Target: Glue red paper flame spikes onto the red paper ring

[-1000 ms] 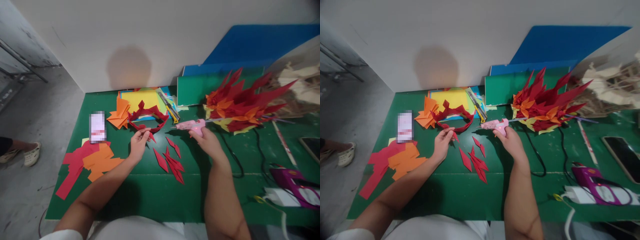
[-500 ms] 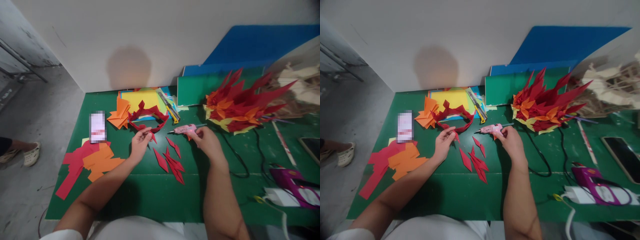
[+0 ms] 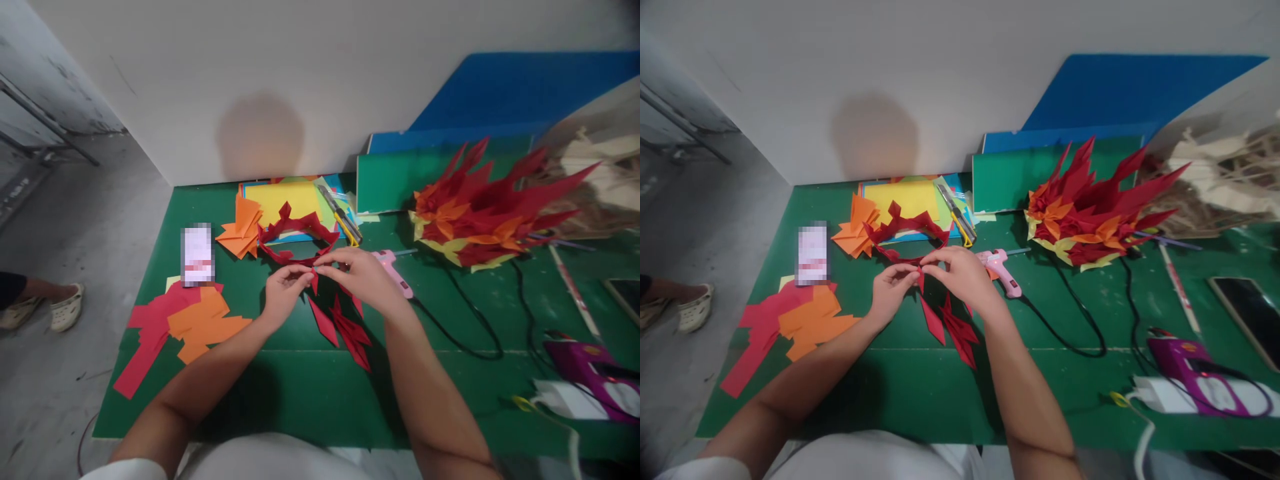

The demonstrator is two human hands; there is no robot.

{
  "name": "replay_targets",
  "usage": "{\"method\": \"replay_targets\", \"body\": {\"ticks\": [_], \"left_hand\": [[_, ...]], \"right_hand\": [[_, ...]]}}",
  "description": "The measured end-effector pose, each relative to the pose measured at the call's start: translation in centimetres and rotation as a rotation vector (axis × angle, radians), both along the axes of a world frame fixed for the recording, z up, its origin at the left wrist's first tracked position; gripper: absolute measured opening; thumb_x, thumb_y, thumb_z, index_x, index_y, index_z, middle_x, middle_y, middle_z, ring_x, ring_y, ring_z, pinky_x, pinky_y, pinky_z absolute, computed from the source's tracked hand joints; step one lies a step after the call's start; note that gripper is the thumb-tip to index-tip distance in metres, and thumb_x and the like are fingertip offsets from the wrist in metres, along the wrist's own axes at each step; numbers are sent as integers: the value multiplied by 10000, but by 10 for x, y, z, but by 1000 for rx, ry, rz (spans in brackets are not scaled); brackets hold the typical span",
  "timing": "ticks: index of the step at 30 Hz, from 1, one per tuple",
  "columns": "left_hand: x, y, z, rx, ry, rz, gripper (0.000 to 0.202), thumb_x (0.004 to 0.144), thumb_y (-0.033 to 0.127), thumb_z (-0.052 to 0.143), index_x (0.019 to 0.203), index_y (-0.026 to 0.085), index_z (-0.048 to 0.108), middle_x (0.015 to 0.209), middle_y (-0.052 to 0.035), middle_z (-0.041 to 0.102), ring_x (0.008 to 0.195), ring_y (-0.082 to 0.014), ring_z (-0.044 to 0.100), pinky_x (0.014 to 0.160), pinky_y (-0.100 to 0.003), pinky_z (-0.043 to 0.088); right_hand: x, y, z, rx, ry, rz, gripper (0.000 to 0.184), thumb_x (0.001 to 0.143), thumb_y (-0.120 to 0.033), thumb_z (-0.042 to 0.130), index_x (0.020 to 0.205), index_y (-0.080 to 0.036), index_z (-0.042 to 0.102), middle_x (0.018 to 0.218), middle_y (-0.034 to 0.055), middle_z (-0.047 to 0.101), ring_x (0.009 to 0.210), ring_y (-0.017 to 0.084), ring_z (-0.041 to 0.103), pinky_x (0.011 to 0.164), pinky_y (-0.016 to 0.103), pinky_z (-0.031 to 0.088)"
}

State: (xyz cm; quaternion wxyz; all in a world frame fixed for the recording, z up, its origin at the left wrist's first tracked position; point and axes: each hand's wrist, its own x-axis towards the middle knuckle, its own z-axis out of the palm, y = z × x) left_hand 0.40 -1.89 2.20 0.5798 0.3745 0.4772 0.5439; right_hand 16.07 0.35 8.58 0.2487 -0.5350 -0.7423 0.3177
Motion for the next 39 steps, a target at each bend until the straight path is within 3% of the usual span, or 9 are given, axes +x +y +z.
{"method": "replay_targets", "body": {"ticks": [4, 9, 15, 18, 22, 27, 30, 34, 39], "left_hand": [[-1, 0, 0, 14, 5, -5, 265, 597, 374, 798, 729, 165, 704, 704, -17, 692, 567, -96, 595, 599, -242, 529], [-1, 0, -1, 34, 34, -30, 215, 622, 355, 781, 725, 177, 719, 656, -7, 677, 560, -98, 585, 590, -235, 516], [-1, 1, 0, 57, 66, -45, 171, 627, 329, 779, 706, 186, 729, 677, -6, 679, 551, -93, 578, 589, -234, 503], [-1, 2, -3, 41, 17, -35, 223, 626, 362, 787, 729, 176, 723, 684, -8, 681, 565, -93, 582, 599, -234, 502], [-1, 5, -11, -20, -124, 70, 328, 626, 434, 791, 771, 159, 686, 700, -13, 677, 604, -91, 598, 632, -234, 502], [-3, 9, -13, 3, -177, 145, 318, 612, 375, 823, 787, 165, 660, 718, 15, 636, 646, -62, 565, 658, -196, 460], [-3, 8, -10, 21, -194, 138, 342, 547, 309, 860, 786, 168, 660, 701, 23, 628, 675, -73, 576, 689, -207, 461], [-3, 8, -9, -59, -149, 123, 330, 518, 291, 862, 748, 151, 671, 662, 8, 651, 595, -79, 572, 614, -220, 462], [-3, 9, -12, -172, -123, 52, 342, 612, 394, 801, 790, 128, 683, 609, -21, 664, 527, -101, 601, 503, -210, 441]], "right_hand": [[-3, 1, 2, -13, -44, 32, 159, 816, -276, 562, 776, -212, 702, 803, 21, 726, 716, 176, 617, 642, 286, 430], [-3, 0, 3, -22, -61, 35, 161, 800, -258, 562, 862, -209, 702, 825, 10, 722, 624, 140, 558, 579, 261, 396], [-5, -2, 8, -89, -62, 32, 130, 791, -271, 582, 816, -208, 693, 771, 1, 707, 616, 140, 552, 565, 260, 388], [-5, 0, 8, -44, -47, 22, 130, 804, -272, 578, 782, -208, 689, 794, 21, 701, 716, 170, 594, 644, 283, 421], [-3, 4, 3, 64, 63, -24, 115, 791, -257, 584, 729, -202, 662, 910, 62, 686, 874, 205, 609, 773, 330, 443], [1, 8, -10, -171, 266, -43, 131, 786, -316, 591, 735, -197, 614, 1118, 85, 670, 916, 212, 640, 788, 350, 474], [2, 10, -16, -242, 365, -40, 154, 783, -348, 598, 744, -200, 578, 1062, 82, 690, 935, 212, 642, 846, 377, 472], [6, 13, -14, -244, 499, -95, 211, 772, -401, 633, 772, -202, 563, 990, 70, 704, 941, 203, 641, 874, 378, 473], [15, 13, -5, -247, 609, -214, 258, 754, -441, 672, 788, -209, 563, 995, 64, 706, 848, 176, 652, 754, 313, 507]]}}
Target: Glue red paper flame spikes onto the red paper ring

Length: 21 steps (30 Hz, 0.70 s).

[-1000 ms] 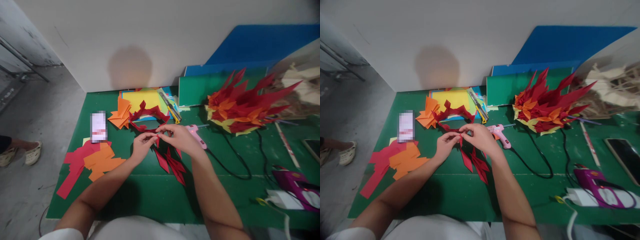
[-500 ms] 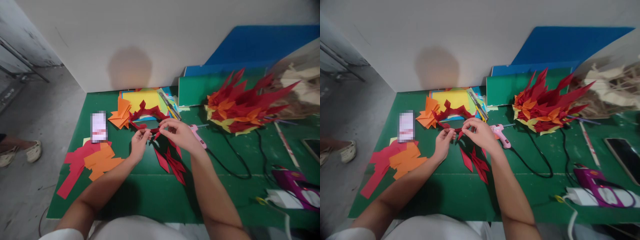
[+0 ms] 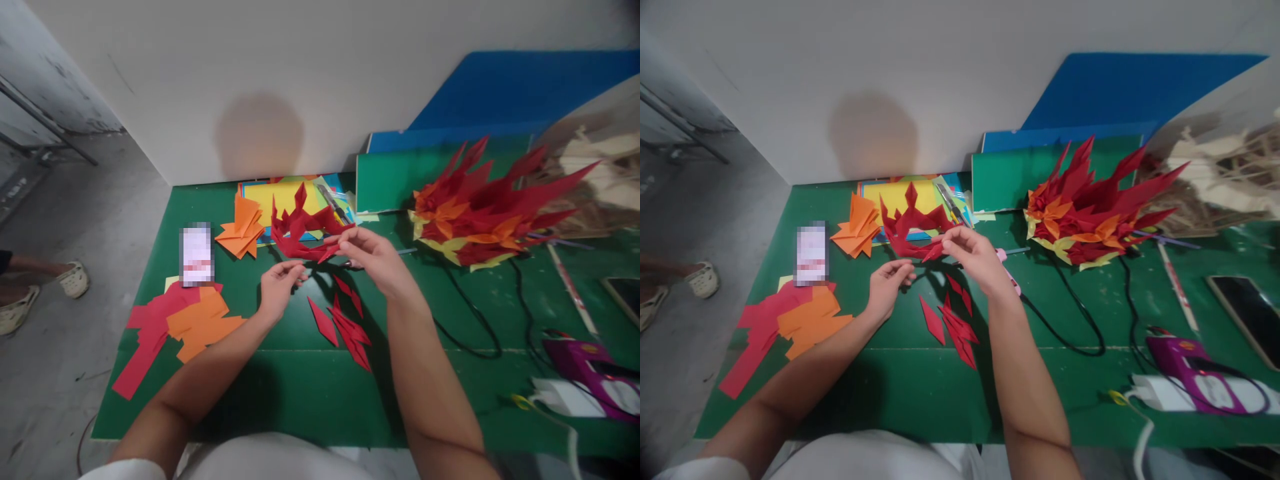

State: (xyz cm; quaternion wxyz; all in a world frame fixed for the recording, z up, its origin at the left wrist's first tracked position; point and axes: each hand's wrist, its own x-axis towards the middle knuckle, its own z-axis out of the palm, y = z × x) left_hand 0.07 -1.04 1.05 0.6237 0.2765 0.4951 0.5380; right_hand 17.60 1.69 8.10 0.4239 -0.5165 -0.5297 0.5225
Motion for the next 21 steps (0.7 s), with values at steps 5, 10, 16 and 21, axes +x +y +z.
{"method": "replay_targets", "body": {"ticks": [5, 10, 16, 21], "left_hand": [[2, 1, 2, -87, -78, -111, 384, 720, 398, 737, 967, 128, 619, 919, -106, 728, 538, -110, 642, 477, -213, 454], [4, 1, 6, -153, -218, -164, 332, 762, 346, 720, 971, 128, 581, 1175, -146, 646, 709, -138, 692, 518, -194, 462], [4, 3, 3, -153, -394, -120, 304, 699, 295, 780, 885, 156, 583, 887, -18, 669, 765, -109, 669, 606, -181, 469], [3, 5, 1, -141, -324, -28, 339, 632, 287, 820, 806, 151, 562, 675, 45, 611, 603, -49, 583, 533, -158, 396]], "right_hand": [[2, 0, 5, -60, 40, -2, 291, 727, -462, 701, 776, -208, 566, 985, 64, 710, 764, 154, 650, 657, 270, 502], [0, -1, 6, -98, 52, 33, 292, 732, -454, 706, 755, -204, 557, 968, 72, 720, 760, 149, 647, 678, 270, 494], [0, -3, 8, -111, 168, 36, 281, 721, -420, 731, 765, -204, 557, 904, 64, 726, 757, 142, 648, 695, 258, 484], [-1, -6, 13, -90, 139, 12, 256, 714, -395, 732, 753, -197, 576, 918, 63, 722, 596, 98, 562, 559, 236, 439]]}}
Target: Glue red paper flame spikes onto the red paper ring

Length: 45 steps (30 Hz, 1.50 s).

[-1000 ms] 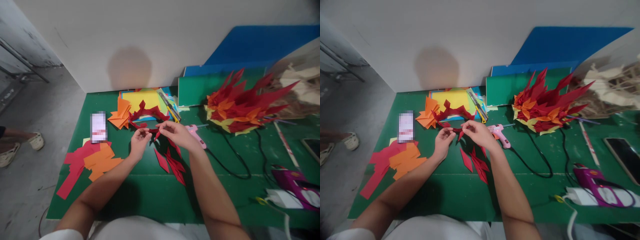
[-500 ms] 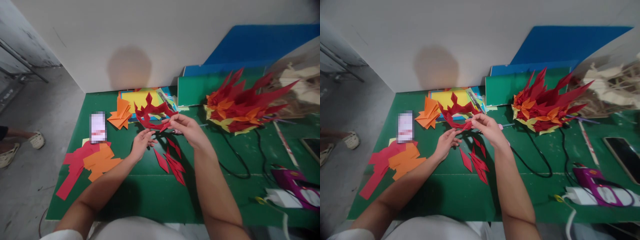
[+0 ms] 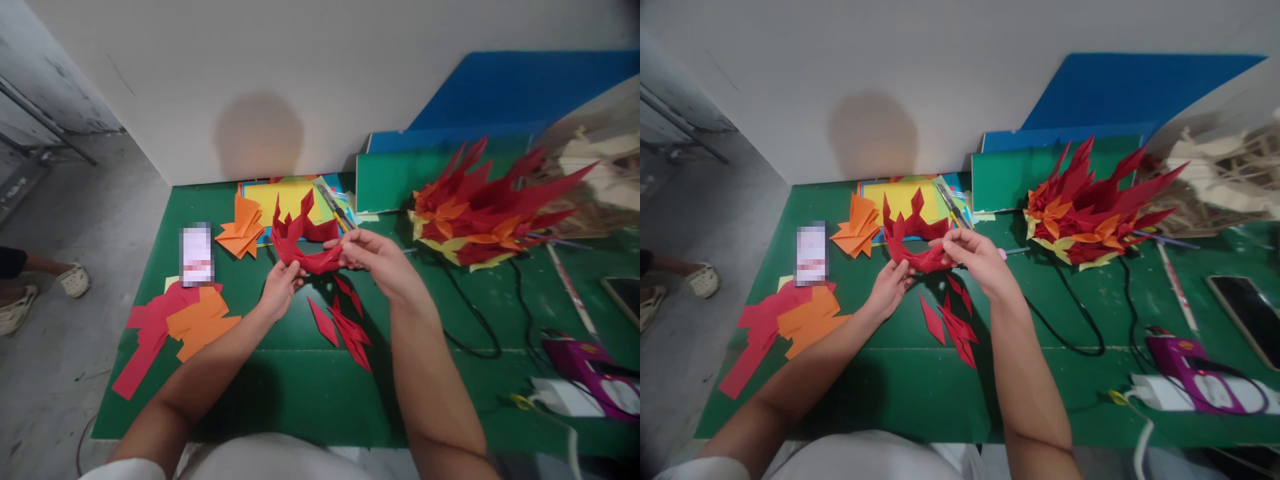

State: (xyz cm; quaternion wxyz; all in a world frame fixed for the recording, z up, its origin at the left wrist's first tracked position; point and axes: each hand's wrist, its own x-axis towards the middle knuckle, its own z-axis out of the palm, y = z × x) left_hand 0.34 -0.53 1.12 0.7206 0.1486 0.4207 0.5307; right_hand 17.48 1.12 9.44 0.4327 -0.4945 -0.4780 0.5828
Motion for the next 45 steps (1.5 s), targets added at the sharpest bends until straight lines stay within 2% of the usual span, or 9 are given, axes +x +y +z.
{"method": "replay_targets", "body": {"ticks": [4, 7, 9, 14, 22, 28, 37, 45], "left_hand": [[1, 0, 1, 31, 64, -11, 356, 617, 312, 821, 801, 147, 564, 650, 40, 612, 588, -63, 580, 560, -188, 411], [2, -2, 1, 70, 121, -31, 359, 629, 346, 807, 816, 146, 575, 629, 32, 617, 583, -75, 583, 577, -205, 423], [3, -2, -1, 104, 156, -44, 352, 637, 357, 798, 820, 148, 581, 613, 32, 616, 563, -74, 570, 569, -208, 418], [3, -2, -5, 154, 196, -44, 358, 613, 340, 810, 834, 158, 594, 622, 36, 617, 550, -74, 559, 558, -212, 410], [4, -2, -3, 178, 190, -37, 403, 563, 337, 835, 840, 160, 601, 683, 28, 640, 575, -72, 563, 581, -219, 442], [3, -3, -4, 193, 185, -30, 412, 553, 373, 838, 809, 159, 597, 685, 26, 644, 571, -71, 555, 583, -222, 450], [4, -2, -5, 185, 178, -30, 447, 548, 383, 839, 866, 165, 614, 738, 15, 663, 581, -73, 564, 594, -227, 455], [3, -2, -5, 172, 169, -30, 399, 551, 363, 837, 821, 153, 633, 683, 19, 641, 587, -78, 559, 606, -233, 448]], "right_hand": [[-2, -1, 1, 118, -25, -156, 190, 735, -364, 701, 756, -207, 596, 815, 25, 702, 500, 79, 456, 479, 231, 381], [-5, -2, -1, 201, -145, -297, 118, 758, -324, 673, 770, -224, 611, 730, 2, 664, 569, 114, 531, 542, 252, 428], [-9, -3, -2, 249, -259, -338, 104, 768, -320, 656, 767, -224, 615, 720, 4, 654, 627, 141, 576, 598, 278, 459], [-18, -3, -8, 303, -466, -259, 111, 769, -315, 616, 742, -208, 613, 728, 26, 681, 671, 172, 621, 638, 309, 482], [-31, -8, -10, 332, -632, -204, 78, 772, -267, 579, 764, -214, 635, 767, 31, 707, 713, 191, 646, 659, 320, 483], [-36, -11, -11, 330, -657, -168, 84, 783, -283, 579, 776, -220, 635, 792, 36, 717, 726, 198, 654, 683, 335, 497], [-38, -13, -9, 342, -680, -159, 81, 783, -286, 583, 771, -225, 636, 787, 30, 722, 717, 197, 663, 660, 330, 499], [-40, -14, -9, 322, -646, -140, 83, 784, -282, 579, 773, -223, 635, 796, 32, 721, 720, 199, 664, 650, 328, 506]]}}
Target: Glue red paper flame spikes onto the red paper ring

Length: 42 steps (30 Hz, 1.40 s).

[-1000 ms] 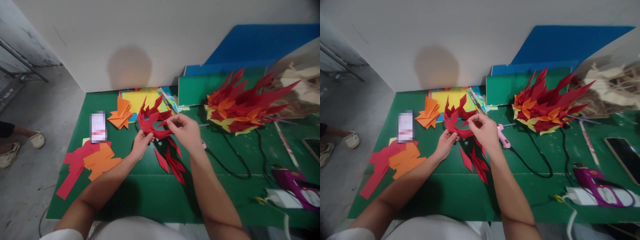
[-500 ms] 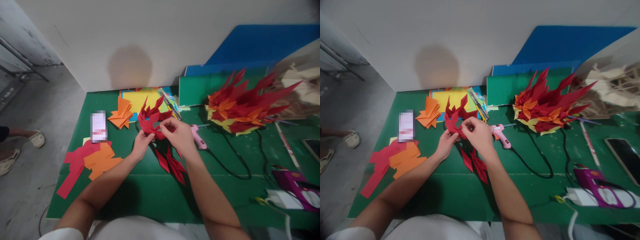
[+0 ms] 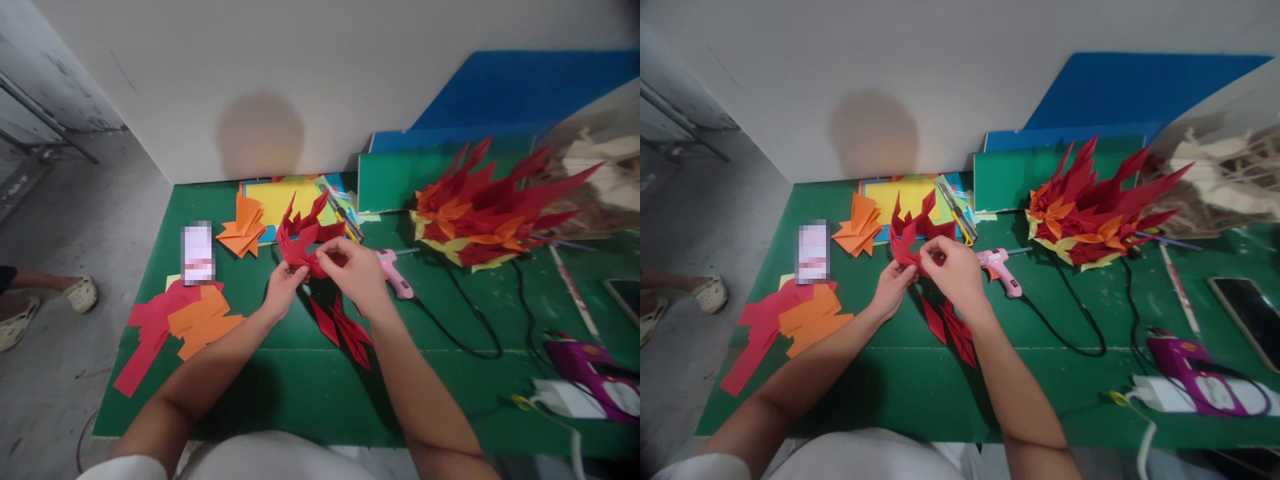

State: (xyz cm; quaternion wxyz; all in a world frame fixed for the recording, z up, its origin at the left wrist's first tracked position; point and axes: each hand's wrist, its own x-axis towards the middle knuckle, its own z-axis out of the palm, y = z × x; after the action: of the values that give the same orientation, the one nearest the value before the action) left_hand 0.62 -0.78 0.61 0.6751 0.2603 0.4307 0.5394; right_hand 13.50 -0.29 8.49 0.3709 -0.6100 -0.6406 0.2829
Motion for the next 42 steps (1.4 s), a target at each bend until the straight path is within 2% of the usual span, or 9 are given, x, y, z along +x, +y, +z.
{"method": "replay_targets", "body": {"ticks": [16, 28, 42], "left_hand": [[-1, 0, -1, -24, 3, 1, 350, 577, 333, 826, 812, 153, 641, 695, 14, 645, 603, -80, 553, 629, -240, 440], [-1, -1, 0, -30, -27, 2, 385, 562, 353, 838, 837, 151, 661, 704, 15, 662, 599, -71, 560, 619, -229, 443], [-1, 0, -1, -35, -37, 0, 386, 551, 386, 837, 779, 145, 640, 657, 22, 645, 584, -69, 544, 611, -229, 429]], "right_hand": [[-1, -1, -1, -7, 43, 9, 85, 790, -296, 592, 780, -230, 643, 800, 33, 723, 748, 206, 668, 662, 335, 514], [-2, -2, 0, -35, 68, 2, 86, 791, -290, 593, 794, -222, 646, 804, 33, 724, 727, 199, 667, 658, 336, 519], [-4, -4, 2, -51, 40, 8, 118, 792, -302, 584, 790, -210, 657, 803, 38, 722, 718, 189, 669, 642, 316, 527]]}}
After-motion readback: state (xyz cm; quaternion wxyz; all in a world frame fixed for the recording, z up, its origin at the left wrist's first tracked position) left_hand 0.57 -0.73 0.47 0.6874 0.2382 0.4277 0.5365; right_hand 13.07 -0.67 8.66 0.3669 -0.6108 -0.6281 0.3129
